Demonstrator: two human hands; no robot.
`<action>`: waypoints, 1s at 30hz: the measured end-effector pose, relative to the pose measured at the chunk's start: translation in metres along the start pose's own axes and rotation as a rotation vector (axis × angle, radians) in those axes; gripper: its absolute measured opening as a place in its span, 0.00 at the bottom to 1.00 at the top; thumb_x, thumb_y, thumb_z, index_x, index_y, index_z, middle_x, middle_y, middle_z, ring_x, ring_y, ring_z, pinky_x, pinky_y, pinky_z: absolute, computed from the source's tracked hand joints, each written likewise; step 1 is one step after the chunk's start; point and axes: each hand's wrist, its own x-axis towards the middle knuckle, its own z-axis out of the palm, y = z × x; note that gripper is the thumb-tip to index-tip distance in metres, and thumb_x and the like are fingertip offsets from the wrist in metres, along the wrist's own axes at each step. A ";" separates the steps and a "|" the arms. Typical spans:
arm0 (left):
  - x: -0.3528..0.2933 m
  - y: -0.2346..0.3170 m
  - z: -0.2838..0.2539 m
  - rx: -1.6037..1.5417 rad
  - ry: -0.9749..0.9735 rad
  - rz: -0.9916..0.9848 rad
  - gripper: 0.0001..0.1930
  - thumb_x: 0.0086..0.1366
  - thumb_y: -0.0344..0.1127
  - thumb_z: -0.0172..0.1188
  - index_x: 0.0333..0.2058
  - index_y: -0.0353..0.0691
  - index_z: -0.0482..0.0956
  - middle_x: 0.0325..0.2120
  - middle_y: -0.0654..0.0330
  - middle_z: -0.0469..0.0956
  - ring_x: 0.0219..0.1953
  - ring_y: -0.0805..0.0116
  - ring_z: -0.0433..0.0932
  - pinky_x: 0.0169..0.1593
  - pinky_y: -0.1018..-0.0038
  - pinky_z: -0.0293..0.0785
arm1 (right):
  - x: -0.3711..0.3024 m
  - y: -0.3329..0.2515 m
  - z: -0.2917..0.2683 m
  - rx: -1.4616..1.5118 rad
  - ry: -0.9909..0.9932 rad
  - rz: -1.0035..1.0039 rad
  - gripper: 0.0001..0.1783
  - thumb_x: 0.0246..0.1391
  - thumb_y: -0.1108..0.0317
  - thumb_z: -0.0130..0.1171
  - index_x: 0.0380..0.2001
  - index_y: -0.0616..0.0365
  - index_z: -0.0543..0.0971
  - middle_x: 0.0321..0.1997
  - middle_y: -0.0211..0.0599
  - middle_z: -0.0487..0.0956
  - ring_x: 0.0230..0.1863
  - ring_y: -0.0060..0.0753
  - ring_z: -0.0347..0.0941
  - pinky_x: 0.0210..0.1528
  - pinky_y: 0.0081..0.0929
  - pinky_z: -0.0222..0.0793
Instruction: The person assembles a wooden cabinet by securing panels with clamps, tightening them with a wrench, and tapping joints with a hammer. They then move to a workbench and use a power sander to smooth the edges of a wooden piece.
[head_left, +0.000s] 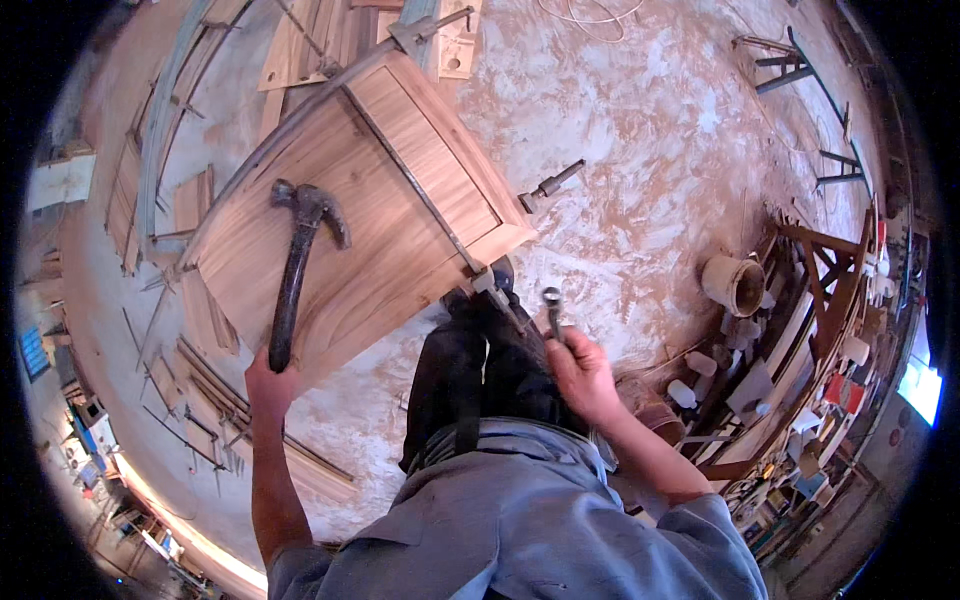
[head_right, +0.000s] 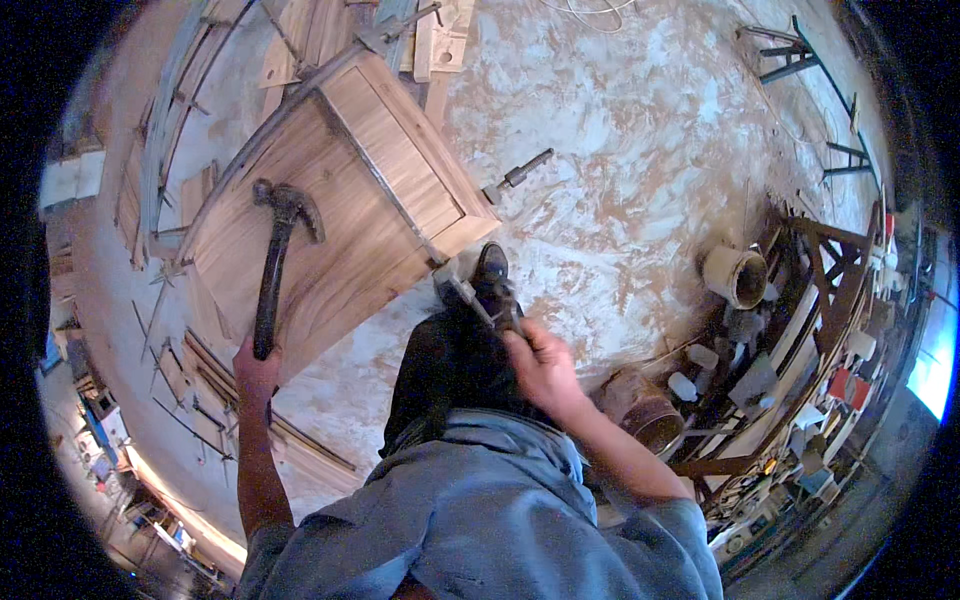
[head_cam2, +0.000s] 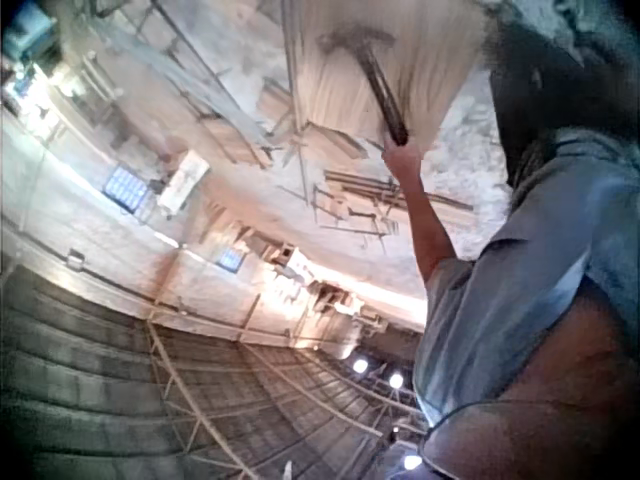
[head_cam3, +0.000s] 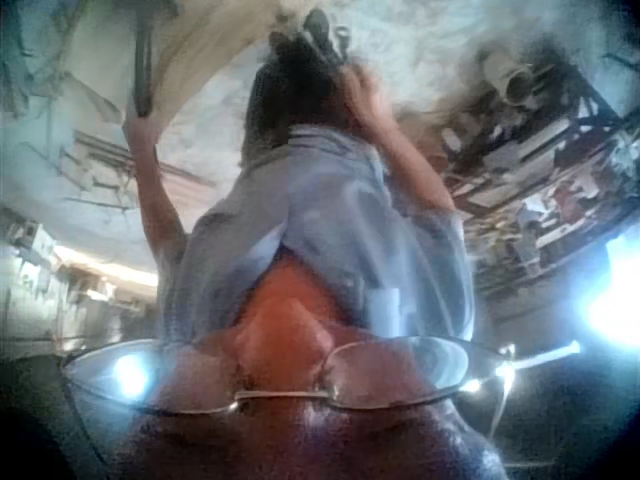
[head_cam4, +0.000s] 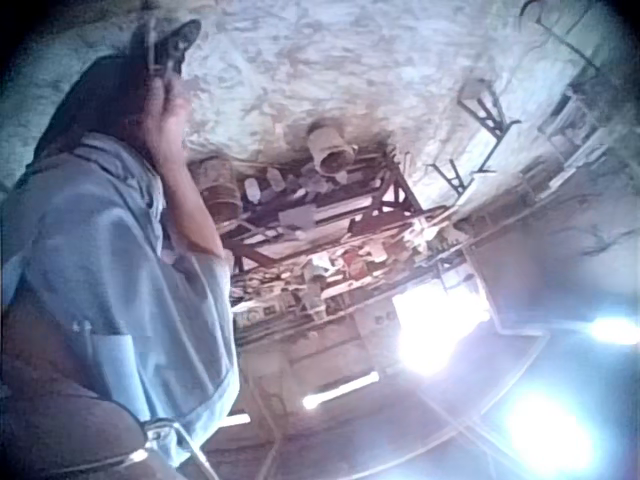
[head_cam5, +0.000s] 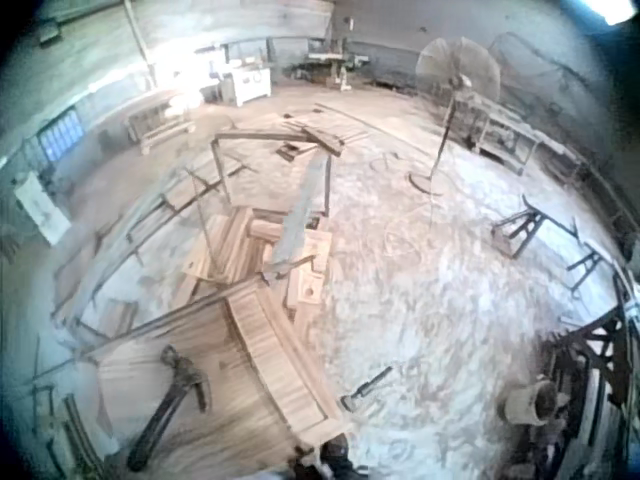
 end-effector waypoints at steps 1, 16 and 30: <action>0.010 0.007 -0.003 -0.011 -0.048 -0.007 0.13 0.50 0.32 0.62 0.34 0.34 0.75 0.20 0.50 0.73 0.22 0.59 0.72 0.30 0.65 0.70 | -0.001 0.012 -0.009 -0.059 0.022 0.014 0.06 0.61 0.69 0.52 0.33 0.60 0.75 0.21 0.21 0.69 0.24 0.14 0.62 0.27 0.20 0.61; 0.076 0.004 -0.024 0.294 0.175 0.671 0.22 0.55 0.35 0.62 0.48 0.36 0.73 0.37 0.50 0.71 0.44 0.50 0.71 0.47 0.61 0.68 | 0.001 0.133 0.045 -0.311 0.420 0.143 0.14 0.58 0.61 0.52 0.40 0.59 0.77 0.35 0.58 0.77 0.39 0.61 0.74 0.41 0.47 0.70; -0.005 0.247 0.062 0.161 -0.218 1.712 0.27 0.45 0.29 0.66 0.47 0.35 0.73 0.47 0.48 0.70 0.54 0.50 0.67 0.58 0.60 0.64 | -0.013 0.117 0.112 0.180 0.401 0.152 0.11 0.61 0.64 0.49 0.38 0.59 0.76 0.22 0.44 0.76 0.24 0.38 0.74 0.28 0.36 0.69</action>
